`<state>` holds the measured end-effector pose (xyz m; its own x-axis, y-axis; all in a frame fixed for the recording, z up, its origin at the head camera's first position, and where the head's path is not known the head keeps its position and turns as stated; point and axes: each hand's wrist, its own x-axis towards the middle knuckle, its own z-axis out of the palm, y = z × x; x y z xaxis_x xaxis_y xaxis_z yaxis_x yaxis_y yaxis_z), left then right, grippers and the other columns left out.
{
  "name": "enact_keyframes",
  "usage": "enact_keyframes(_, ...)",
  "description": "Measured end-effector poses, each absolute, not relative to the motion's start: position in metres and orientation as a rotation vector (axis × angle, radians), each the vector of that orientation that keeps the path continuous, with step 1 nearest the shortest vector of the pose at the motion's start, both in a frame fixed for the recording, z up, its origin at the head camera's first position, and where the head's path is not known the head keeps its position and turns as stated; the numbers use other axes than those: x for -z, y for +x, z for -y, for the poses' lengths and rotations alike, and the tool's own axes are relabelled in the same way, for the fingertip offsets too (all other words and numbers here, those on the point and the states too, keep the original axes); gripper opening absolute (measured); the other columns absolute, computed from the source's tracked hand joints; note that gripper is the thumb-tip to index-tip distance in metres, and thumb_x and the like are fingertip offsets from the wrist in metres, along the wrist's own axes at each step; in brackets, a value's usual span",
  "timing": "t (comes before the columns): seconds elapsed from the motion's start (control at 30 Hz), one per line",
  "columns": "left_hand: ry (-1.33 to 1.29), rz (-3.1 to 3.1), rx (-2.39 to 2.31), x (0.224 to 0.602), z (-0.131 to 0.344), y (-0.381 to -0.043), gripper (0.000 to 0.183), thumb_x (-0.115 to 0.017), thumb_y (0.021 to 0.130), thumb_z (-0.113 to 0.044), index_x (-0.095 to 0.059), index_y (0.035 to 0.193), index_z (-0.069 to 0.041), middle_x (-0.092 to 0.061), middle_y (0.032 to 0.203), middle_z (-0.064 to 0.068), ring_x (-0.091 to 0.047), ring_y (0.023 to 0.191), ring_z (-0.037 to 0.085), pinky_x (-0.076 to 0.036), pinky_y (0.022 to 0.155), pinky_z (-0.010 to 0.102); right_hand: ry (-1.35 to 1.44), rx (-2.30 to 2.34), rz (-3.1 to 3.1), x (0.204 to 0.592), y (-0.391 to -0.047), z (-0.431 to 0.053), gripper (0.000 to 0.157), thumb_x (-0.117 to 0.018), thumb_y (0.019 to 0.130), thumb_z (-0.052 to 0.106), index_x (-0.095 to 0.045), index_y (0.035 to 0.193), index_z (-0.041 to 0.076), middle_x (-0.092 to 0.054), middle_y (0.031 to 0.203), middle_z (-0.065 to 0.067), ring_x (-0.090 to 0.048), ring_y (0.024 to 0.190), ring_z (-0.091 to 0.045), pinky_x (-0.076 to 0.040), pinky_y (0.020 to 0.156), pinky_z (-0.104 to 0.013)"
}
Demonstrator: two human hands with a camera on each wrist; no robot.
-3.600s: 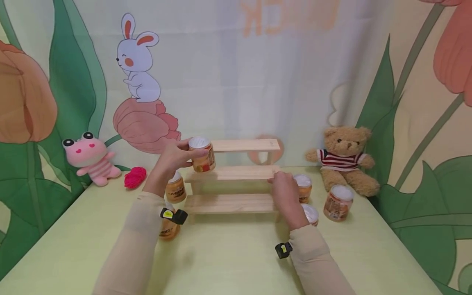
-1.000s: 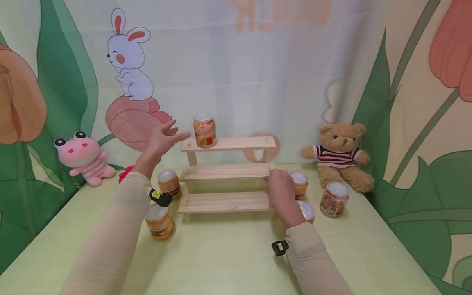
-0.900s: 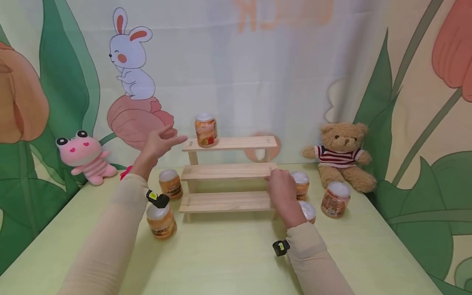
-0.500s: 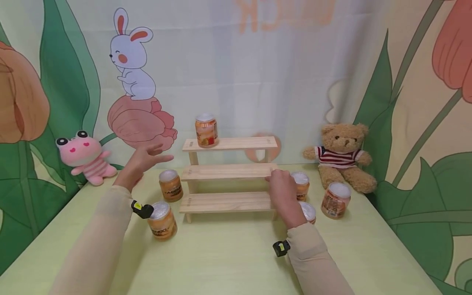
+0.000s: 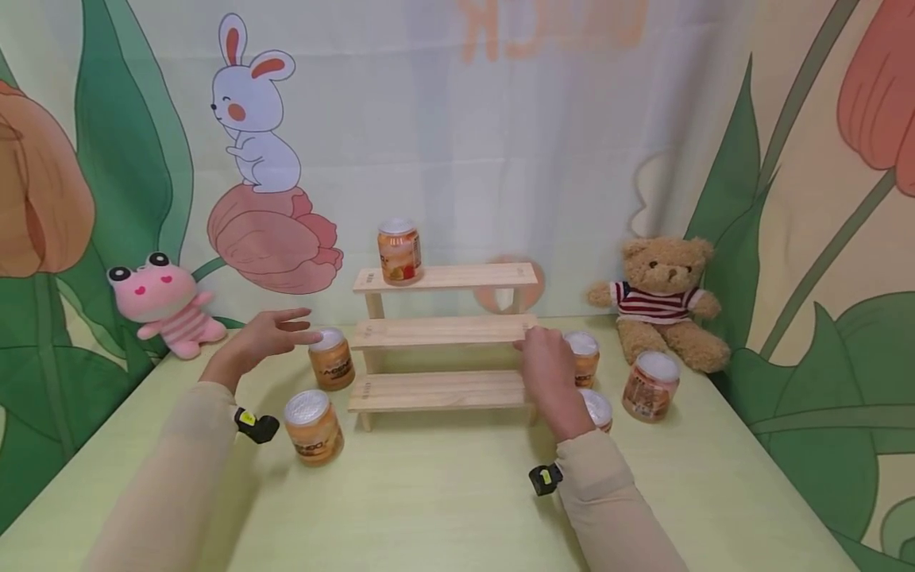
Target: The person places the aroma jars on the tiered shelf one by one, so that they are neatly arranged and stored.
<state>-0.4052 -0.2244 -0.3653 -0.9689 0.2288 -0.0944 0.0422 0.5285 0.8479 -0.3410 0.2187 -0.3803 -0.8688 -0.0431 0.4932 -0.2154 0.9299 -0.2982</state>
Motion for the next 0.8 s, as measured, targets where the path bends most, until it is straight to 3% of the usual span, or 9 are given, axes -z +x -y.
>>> enact_keyframes(0.4, 0.259, -2.570, -1.435, 0.398, 0.218, -0.409, 0.091, -0.079, 0.086, -0.041, -0.032, 0.157, -0.010, -0.038, 0.153, 0.026, -0.039, 0.138, 0.043, -0.040, 0.108, 0.055, 0.190, -0.497, 2.591, 0.378, -0.339, -0.219, 0.017, -0.072, 0.093, 0.014, -0.075, 0.090, -0.003, -0.070, 0.082, -0.023, -0.067, 0.074, -0.041, -0.054, 0.062, -0.053)
enact_keyframes(0.6, 0.236, -2.515, -1.537, 0.406, 0.212, -0.407, 0.092, -0.081, 0.085, -0.037, -0.031, 0.157, -0.007, -0.041, 0.152, 0.023, -0.040, 0.138, 0.040, -0.038, 0.110, 0.055, 0.207, -0.492, 2.583, 0.377, -0.340, -0.221, 0.018, -0.071, 0.093, 0.014, -0.075, 0.090, -0.004, -0.070, 0.082, -0.023, -0.067, 0.074, -0.042, -0.054, 0.062, -0.053)
enact_keyframes(0.8, 0.122, -2.478, -1.590, 0.419, 0.210, -0.409, 0.096, -0.082, 0.081, -0.045, -0.034, 0.157, -0.011, -0.040, 0.153, 0.019, -0.037, 0.140, 0.039, -0.035, 0.112, 0.055, 0.204, -0.515, 2.591, 0.378, -0.340, -0.221, 0.018, -0.071, 0.094, 0.013, -0.075, 0.089, -0.004, -0.070, 0.081, -0.022, -0.067, 0.074, -0.040, -0.054, 0.062, -0.052)
